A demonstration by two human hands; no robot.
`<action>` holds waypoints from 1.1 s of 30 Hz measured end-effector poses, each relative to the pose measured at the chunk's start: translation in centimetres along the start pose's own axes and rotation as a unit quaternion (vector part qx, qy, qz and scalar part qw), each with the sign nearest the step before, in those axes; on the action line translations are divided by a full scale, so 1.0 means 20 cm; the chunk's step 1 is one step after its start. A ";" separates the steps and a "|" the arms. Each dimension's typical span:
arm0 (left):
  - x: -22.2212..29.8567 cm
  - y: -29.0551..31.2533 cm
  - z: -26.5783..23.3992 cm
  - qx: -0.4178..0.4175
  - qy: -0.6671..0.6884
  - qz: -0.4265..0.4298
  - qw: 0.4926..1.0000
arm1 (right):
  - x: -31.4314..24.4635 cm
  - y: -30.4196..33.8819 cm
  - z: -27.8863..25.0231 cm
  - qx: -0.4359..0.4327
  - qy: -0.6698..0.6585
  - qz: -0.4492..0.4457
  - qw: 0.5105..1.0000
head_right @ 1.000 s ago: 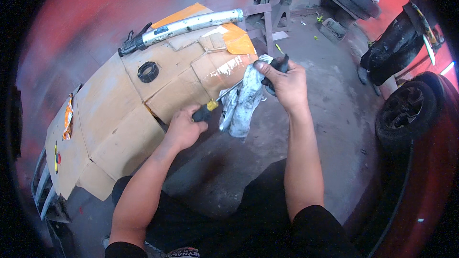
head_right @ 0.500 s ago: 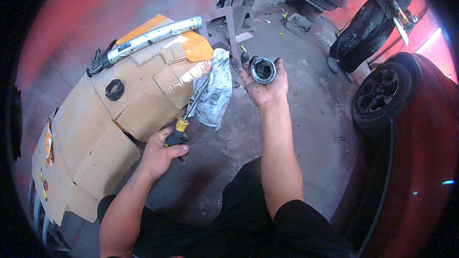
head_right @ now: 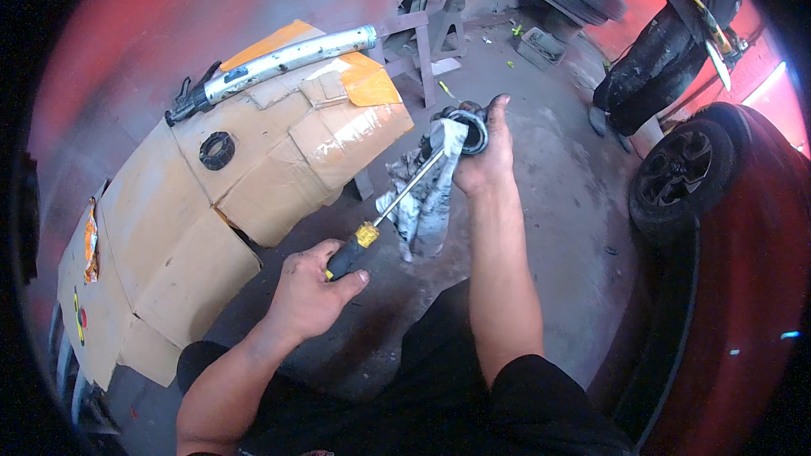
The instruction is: The person cleans a small cylindrical metal car part using a white cloth and a screwdriver. They wipe the exterior and interior surfaces repeatedly, then use the screwdriver to scrape residue from the part's opening. The person also wipes a caulking gun and their hands before walking away from the work area.
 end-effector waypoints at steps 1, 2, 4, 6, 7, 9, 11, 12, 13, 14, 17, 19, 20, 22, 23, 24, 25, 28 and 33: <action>0.00 0.00 0.00 -0.009 0.002 -0.006 1.000 | 0.00 0.00 0.02 0.001 0.052 -0.019 0.998; 0.01 0.00 0.00 -0.016 0.004 -0.012 1.000 | 0.00 0.01 0.04 0.001 0.102 -0.039 0.994; 0.00 0.00 0.01 -0.025 0.020 -0.015 0.999 | 0.02 0.02 0.07 -0.004 0.193 -0.086 0.977; -0.03 -0.01 0.02 -0.024 0.047 -0.009 0.999 | 0.06 0.03 0.10 -0.027 0.216 -0.078 0.973; -0.04 -0.02 0.03 -0.020 0.056 -0.017 0.998 | 0.09 0.03 0.11 -0.038 0.228 -0.074 0.970; -0.04 -0.02 0.02 -0.011 0.075 -0.028 0.997 | 0.15 0.03 0.12 -0.049 0.236 -0.070 0.968; -0.06 -0.03 0.03 -0.020 0.133 -0.037 0.990 | 0.23 0.03 0.14 -0.077 0.208 -0.057 0.973; -0.07 -0.04 0.04 -0.025 0.162 -0.042 0.986 | 0.25 0.05 0.16 -0.090 0.220 -0.052 0.970; -0.07 -0.04 0.04 -0.033 0.179 -0.046 0.982 | 0.26 0.07 0.17 -0.103 0.231 -0.046 0.966; -0.06 -0.05 0.03 -0.042 0.192 -0.050 0.979 | 0.27 0.07 0.17 -0.114 0.222 -0.044 0.967; -0.10 -0.07 0.08 -0.044 0.233 -0.052 0.970 | 0.29 0.06 0.13 -0.149 0.203 -0.028 0.967; -0.11 -0.07 0.10 -0.028 0.230 -0.046 0.972 | 0.30 0.07 0.16 -0.157 0.178 -0.033 0.971; -0.10 -0.08 0.12 -0.019 0.219 -0.038 0.975 | 0.29 0.07 0.16 -0.159 0.169 -0.042 0.972; -0.07 -0.09 0.11 0.023 0.147 -0.020 0.989 | 0.29 0.06 0.18 -0.131 0.154 -0.038 0.979; -0.08 -0.10 0.08 0.084 0.058 0.021 0.995 | 0.32 0.05 0.17 -0.108 0.172 -0.010 0.979; -0.07 -0.11 0.06 0.140 -0.025 0.068 0.987 | 0.34 0.03 0.16 -0.058 0.221 -0.039 0.973; -0.06 -0.12 0.03 0.197 -0.107 0.114 0.968 | 0.34 0.00 0.14 -0.007 0.267 -0.067 0.961; -0.06 -0.13 0.05 0.234 -0.271 0.176 0.917 | 0.24 0.09 0.21 -0.003 0.125 0.021 0.992; -0.08 -0.12 0.10 0.139 -0.113 0.156 0.971 | 0.23 0.15 0.25 -0.133 0.038 -0.056 0.989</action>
Point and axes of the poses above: each hand's wrist, its own y-axis away from the middle knuckle, its own z-axis out of the palm, x = y × z, the point moved 3 cm from there along -y, towards the middle knuckle, and after that the axes turned 1 degree about -z, right-handed, at the moved point
